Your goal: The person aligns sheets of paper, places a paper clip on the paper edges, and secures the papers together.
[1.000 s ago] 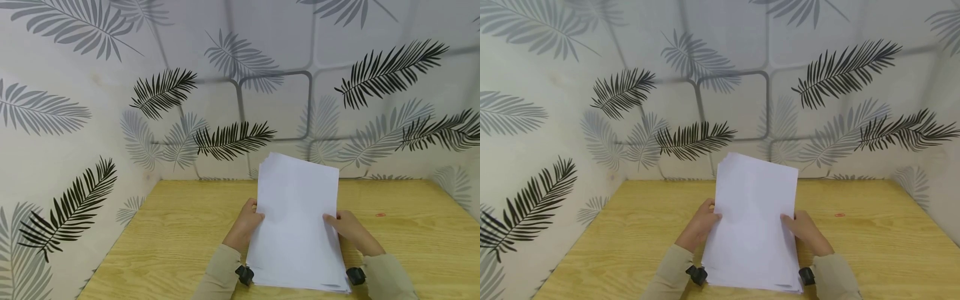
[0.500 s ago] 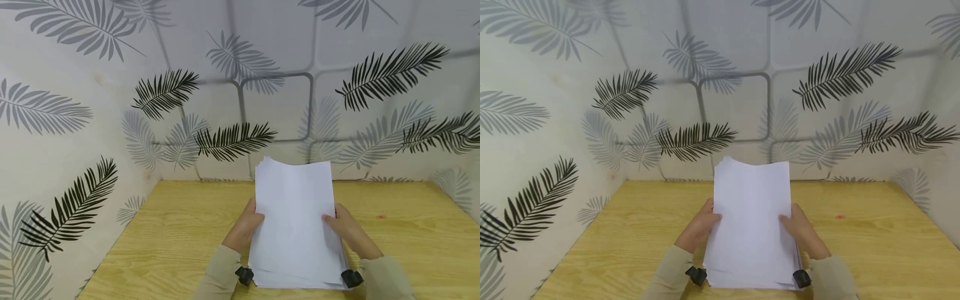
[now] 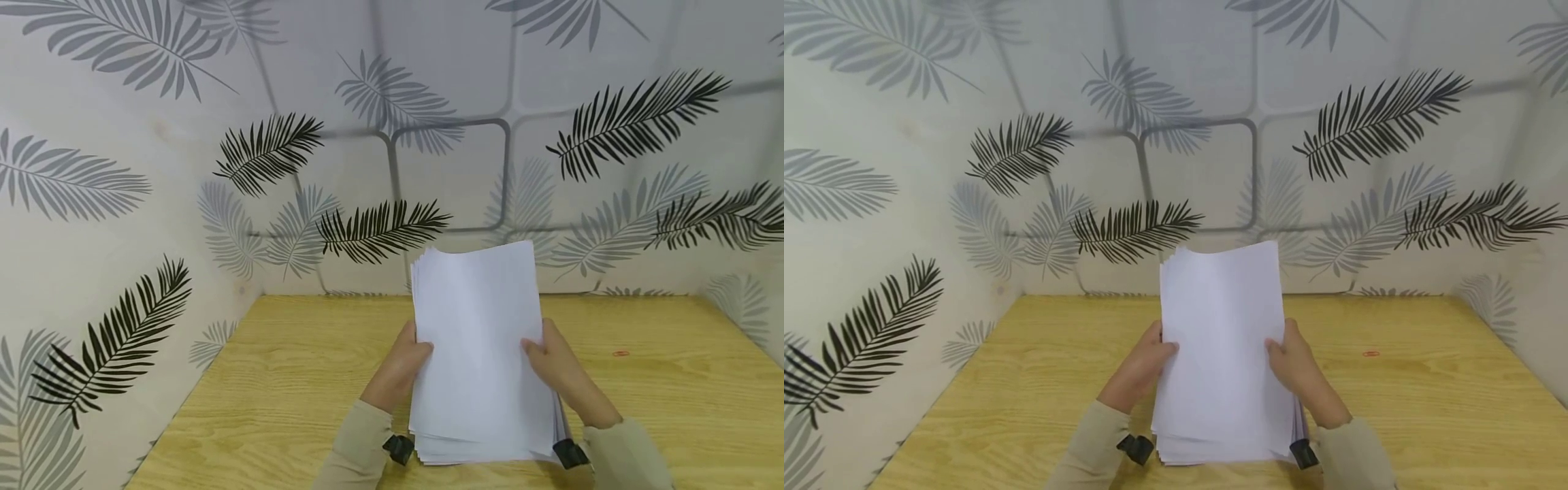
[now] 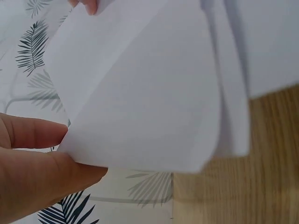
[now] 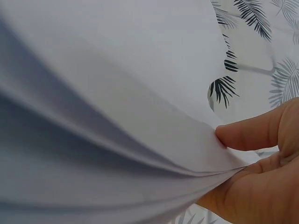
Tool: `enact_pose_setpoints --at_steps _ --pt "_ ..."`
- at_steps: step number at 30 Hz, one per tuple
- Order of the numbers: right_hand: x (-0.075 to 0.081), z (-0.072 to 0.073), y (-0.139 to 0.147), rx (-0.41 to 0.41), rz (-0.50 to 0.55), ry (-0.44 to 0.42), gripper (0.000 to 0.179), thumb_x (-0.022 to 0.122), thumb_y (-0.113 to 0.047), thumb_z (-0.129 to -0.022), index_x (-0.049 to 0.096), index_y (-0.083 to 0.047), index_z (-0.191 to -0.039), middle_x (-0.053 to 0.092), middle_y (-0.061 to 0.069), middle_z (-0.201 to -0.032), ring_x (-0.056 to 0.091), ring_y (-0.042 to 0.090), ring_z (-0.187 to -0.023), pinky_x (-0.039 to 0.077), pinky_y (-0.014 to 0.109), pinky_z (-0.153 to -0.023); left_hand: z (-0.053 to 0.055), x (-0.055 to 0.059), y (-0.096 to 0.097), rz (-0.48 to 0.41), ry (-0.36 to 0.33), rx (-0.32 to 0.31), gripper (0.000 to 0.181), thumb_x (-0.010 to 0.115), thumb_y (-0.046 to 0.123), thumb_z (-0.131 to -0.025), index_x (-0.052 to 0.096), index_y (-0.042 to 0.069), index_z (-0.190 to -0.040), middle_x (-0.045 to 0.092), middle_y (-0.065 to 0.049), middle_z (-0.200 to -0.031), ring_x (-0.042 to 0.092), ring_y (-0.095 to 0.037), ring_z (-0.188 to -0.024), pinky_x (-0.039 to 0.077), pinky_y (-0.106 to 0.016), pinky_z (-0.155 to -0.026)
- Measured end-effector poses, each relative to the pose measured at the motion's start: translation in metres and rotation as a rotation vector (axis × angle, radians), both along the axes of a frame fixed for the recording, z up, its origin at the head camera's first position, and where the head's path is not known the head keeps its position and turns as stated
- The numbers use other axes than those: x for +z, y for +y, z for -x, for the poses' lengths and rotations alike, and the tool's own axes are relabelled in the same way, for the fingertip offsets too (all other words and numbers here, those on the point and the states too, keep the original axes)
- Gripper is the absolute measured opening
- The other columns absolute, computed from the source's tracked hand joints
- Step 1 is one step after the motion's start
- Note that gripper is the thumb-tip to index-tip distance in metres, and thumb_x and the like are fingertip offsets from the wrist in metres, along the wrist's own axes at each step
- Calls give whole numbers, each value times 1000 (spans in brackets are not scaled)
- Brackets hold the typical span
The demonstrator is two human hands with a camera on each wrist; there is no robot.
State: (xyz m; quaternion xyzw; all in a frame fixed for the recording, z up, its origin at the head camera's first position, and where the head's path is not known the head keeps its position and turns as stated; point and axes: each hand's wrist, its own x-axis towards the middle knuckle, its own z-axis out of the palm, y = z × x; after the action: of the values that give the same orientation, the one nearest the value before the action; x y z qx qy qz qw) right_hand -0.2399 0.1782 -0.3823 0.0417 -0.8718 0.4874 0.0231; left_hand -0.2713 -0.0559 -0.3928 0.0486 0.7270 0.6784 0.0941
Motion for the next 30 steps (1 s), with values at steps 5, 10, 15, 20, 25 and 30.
enact_pose_setpoints --at_steps 5,10,15,20,25,30 --pt "3 -4 -1 -37 -5 124 39 42 -1 -98 26 19 -128 40 42 -125 42 52 -118 36 61 -98 -4 5 -5 -49 65 -10 49 39 -5 -96 29 -4 -143 28 -26 -149 27 -40 -137 22 -58 -109" --pt "8 -9 -2 -41 30 218 42 42 -1 -100 25 18 -133 40 41 -127 41 52 -119 35 62 -97 -7 12 -7 -61 114 -17 41 39 -2 -99 35 1 -140 36 -22 -145 36 -37 -132 28 -56 -107" --pt "14 -13 -6 -41 81 357 44 44 0 -99 25 17 -135 41 40 -127 42 53 -119 35 65 -95 -11 22 -8 -58 183 0 41 38 1 -101 37 9 -141 40 -15 -144 39 -33 -130 31 -55 -106" --pt "17 -15 -10 -71 102 496 35 46 2 -99 32 15 -129 49 33 -116 52 41 -106 46 52 -84 -14 28 -7 -82 260 31 39 39 3 -102 39 12 -140 41 -9 -144 37 -27 -133 27 -50 -109" --pt "14 -13 -11 -82 163 607 31 46 1 -99 35 11 -127 53 18 -109 53 10 -98 44 19 -77 -14 29 -6 -54 404 52 38 38 4 -103 35 9 -141 39 -11 -144 31 -25 -137 22 -48 -113" --pt "9 -9 -9 -47 253 674 33 45 3 -99 36 10 -129 50 -2 -110 53 5 -97 42 13 -77 -13 26 -3 -37 490 85 33 39 5 -102 34 3 -135 43 -18 -135 38 -31 -131 25 -51 -110"
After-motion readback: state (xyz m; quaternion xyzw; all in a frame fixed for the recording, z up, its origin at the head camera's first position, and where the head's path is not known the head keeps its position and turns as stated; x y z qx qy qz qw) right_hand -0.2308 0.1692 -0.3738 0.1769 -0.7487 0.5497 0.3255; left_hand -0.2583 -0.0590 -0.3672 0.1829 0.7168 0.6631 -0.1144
